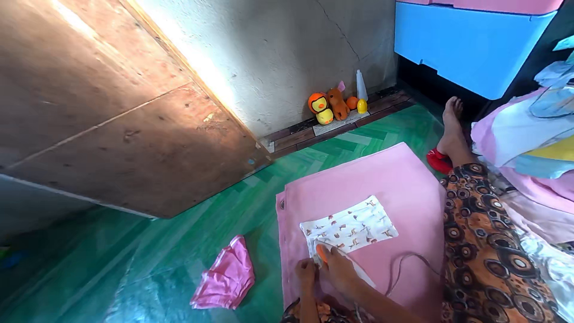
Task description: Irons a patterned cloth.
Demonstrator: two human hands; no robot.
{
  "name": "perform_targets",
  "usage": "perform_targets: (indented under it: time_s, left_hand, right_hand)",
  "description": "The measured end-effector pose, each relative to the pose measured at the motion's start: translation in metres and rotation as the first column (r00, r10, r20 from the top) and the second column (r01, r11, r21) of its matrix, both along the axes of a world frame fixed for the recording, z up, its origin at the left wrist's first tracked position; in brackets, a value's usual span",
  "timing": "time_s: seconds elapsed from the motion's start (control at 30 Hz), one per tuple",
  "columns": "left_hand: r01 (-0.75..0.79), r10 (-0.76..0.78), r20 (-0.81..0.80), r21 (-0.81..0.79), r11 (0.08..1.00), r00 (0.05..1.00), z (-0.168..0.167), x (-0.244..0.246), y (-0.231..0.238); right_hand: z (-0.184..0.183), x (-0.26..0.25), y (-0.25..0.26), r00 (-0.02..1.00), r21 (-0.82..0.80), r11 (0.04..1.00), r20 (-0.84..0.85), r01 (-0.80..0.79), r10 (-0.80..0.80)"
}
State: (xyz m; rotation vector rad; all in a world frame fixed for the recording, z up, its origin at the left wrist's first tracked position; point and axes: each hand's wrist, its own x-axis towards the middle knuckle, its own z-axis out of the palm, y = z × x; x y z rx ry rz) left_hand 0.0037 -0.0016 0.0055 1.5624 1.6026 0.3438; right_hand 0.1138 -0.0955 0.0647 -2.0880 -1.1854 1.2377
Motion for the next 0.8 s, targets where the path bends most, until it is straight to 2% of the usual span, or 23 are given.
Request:
perform_targets:
  time_s: [0.1,0.27,0.4,0.57,0.67,0.73,0.8]
  left_hand:
    - [0.006,-0.006,-0.017,0.016,1.000,1.000,-0.005,-0.002,0.002]
    - [-0.012,0.012,-0.006,0.003,1.000,1.000,-0.001,0.001,0.000]
    - [0.004,-0.003,-0.047,0.020,1.000,0.999,0.004,0.002,-0.002]
    - [-0.001,0.002,-0.040,0.025,1.000,0.999,0.003,0.000,-0.001]
    - [-0.014,0.014,-0.016,-0.002,1.000,1.000,0.001,0.001,-0.001]
    - [-0.015,0.015,-0.018,-0.002,1.000,1.000,0.003,0.002,0.001]
    - [-0.014,0.014,-0.033,0.010,1.000,0.999,0.004,0.003,0.000]
  right_hand:
    - [-0.007,0.005,-0.002,0.997,0.040,0.996,-0.017,-0.077,0.077]
    - [-0.003,0.000,-0.001,1.000,0.012,1.000,-0.008,-0.010,0.010]
    - [-0.014,0.009,-0.007,0.991,0.096,0.988,-0.040,-0.121,0.126]
    - [-0.017,0.020,-0.031,0.978,0.114,0.972,-0.008,-0.205,0.207]
    - [-0.018,0.036,-0.054,0.969,0.222,0.947,-0.031,-0.231,0.244]
    - [-0.014,0.052,-0.063,0.967,0.264,0.939,-0.068,-0.219,0.245]
    - [-0.002,0.068,-0.065,0.979,0.235,0.962,-0.117,-0.139,0.170]
